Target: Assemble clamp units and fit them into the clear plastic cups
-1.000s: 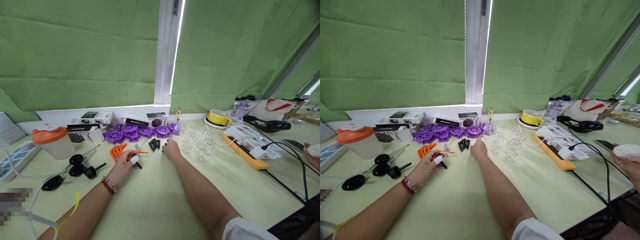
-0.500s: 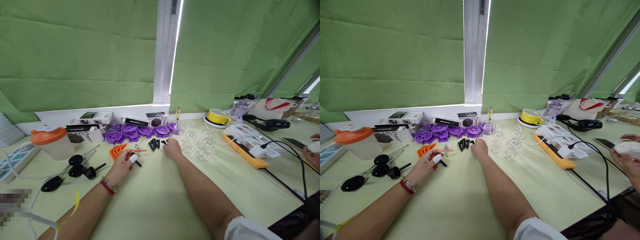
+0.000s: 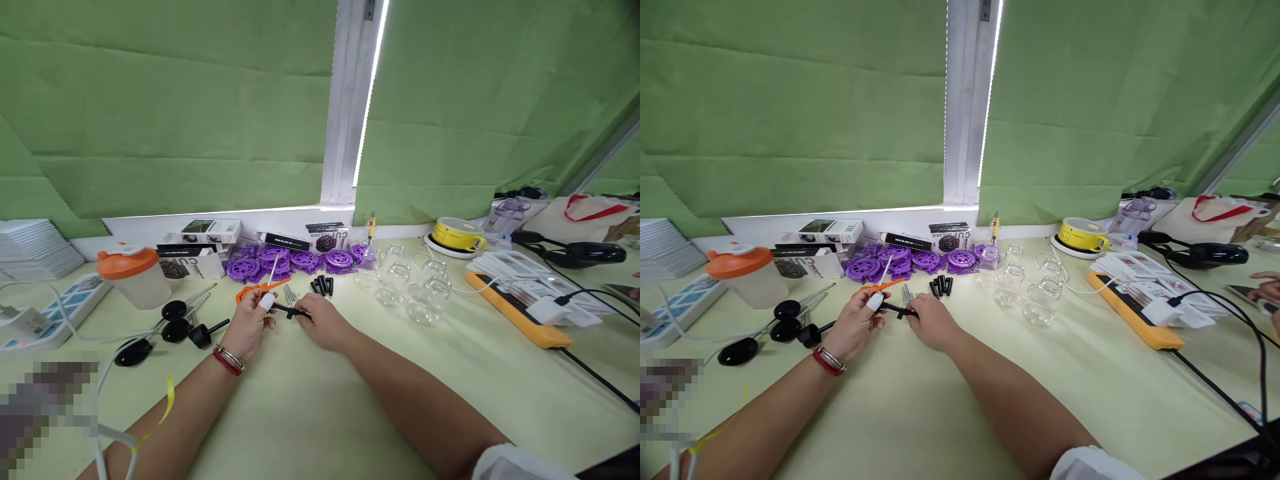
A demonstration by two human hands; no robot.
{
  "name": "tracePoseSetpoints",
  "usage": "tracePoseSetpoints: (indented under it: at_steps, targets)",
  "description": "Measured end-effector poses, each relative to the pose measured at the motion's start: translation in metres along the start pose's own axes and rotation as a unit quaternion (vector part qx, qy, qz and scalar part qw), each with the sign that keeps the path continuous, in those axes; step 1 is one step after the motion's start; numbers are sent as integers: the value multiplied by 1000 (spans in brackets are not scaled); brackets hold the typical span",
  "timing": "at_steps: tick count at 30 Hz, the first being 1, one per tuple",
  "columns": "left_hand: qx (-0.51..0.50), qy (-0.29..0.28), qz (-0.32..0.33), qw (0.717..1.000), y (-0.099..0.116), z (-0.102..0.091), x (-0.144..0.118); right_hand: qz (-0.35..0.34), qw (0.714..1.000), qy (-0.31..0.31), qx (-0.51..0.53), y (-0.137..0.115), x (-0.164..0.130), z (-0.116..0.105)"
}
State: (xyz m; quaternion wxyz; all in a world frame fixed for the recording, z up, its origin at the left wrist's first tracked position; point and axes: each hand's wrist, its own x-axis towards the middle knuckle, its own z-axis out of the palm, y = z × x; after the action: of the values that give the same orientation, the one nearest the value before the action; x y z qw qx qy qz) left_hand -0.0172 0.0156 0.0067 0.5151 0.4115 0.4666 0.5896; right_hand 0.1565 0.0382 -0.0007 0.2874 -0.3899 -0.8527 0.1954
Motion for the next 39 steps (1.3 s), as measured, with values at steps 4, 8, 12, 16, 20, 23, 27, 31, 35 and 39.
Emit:
tracePoseSetpoints:
  at_steps: [4, 8, 12, 16, 20, 23, 27, 31, 35, 39]
  targets:
    - [18, -31, 0, 999, 0, 3, -3, 43, 999, -20, 8, 0, 0, -1]
    - [30, -70, -3, 997, -2, 2, -4, 68, 997, -25, 6, 0, 0, -3]
    - [58, -84, -1, 995, -7, -1, -2, 55, 998, -25, -13, -1, 1, -6]
    - [91, -63, 9, 994, -11, -2, 0, 49, 997, -35, -41, -2, 1, -5]
    - [111, -54, 10, 992, -13, -1, -1, 42, 997, -36, -45, -2, 0, -2]
    - [107, -52, 5, 993, -13, 1, -2, 43, 998, -30, -42, -1, -1, 1]
    - [104, -56, -4, 993, -12, 0, -3, 41, 998, -25, -33, 1, -2, 4]
    - [94, -60, 4, 994, -13, -2, -2, 32, 999, -20, -22, 4, -1, 8]
    - [85, -68, 2, 994, -16, -4, -1, 35, 999, -14, -13, 4, -2, 10]
    - [107, -65, -9, 992, -18, -6, 0, 49, 999, -21, 0, 3, -3, 10]
